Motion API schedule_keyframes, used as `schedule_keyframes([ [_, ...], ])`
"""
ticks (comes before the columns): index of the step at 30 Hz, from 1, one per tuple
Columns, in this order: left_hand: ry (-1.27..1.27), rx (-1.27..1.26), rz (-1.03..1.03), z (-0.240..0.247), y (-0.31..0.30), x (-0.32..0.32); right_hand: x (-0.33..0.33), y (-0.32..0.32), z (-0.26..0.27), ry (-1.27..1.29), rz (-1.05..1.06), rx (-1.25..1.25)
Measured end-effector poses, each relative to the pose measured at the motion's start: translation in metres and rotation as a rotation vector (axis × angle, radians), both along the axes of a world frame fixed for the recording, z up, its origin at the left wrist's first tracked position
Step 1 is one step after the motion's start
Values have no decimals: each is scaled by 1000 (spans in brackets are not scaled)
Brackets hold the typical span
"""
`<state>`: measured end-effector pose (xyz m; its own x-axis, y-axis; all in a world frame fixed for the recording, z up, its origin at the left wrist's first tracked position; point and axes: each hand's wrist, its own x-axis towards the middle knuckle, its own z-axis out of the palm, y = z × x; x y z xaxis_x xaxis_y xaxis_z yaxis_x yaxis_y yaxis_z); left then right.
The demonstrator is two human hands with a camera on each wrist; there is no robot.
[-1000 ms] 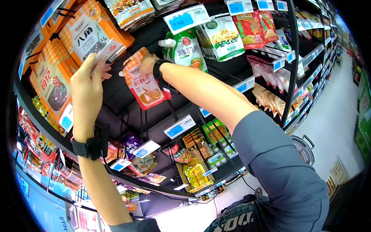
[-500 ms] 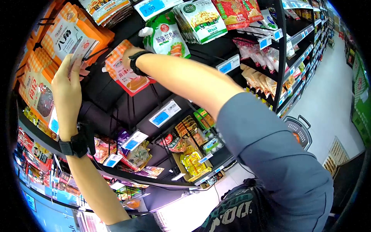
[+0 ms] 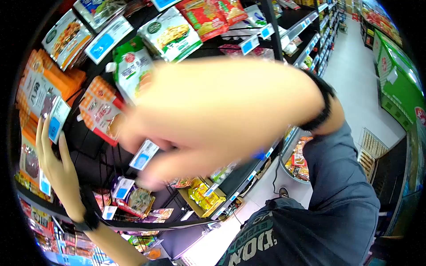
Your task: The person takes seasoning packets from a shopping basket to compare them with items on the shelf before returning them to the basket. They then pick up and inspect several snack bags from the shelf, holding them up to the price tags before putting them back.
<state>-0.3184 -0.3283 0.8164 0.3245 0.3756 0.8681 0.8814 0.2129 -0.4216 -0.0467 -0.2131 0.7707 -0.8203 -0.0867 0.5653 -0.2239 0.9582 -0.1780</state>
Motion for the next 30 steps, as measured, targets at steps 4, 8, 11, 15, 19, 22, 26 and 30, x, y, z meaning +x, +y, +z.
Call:
schedule_keyframes([
  [4, -220, 26, -179, -69, -30, 40, 79, 30, -68, -310, 28, -368],
  [8, -624, -426, -697, -176, -52, 45, 168, 89, -202, -123, -711, -892],
  [11, -1512, -695, -738, -282, -33, 55, 213, 61, -250, 348, -789, -1471],
  [15, -2102, -814, -621, -401, -28, 52, 254, 16, -252, 369, -574, -1665],
  [19, -2063, -1047, -693, -383, -4, 73, 276, -1, -266, 514, -1068, -1561],
  [22, -2008, -1241, -697, -378, 13, 79, 273, -25, -294, 622, -1154, -1628],
  [26, -1999, -1512, -620, -384, 22, 86, 256, -63, -348, 686, -1135, -1871],
  [30, -2008, -1575, -557, -398, 34, 103, 284, -48, -391, 825, -1089, -2013],
])
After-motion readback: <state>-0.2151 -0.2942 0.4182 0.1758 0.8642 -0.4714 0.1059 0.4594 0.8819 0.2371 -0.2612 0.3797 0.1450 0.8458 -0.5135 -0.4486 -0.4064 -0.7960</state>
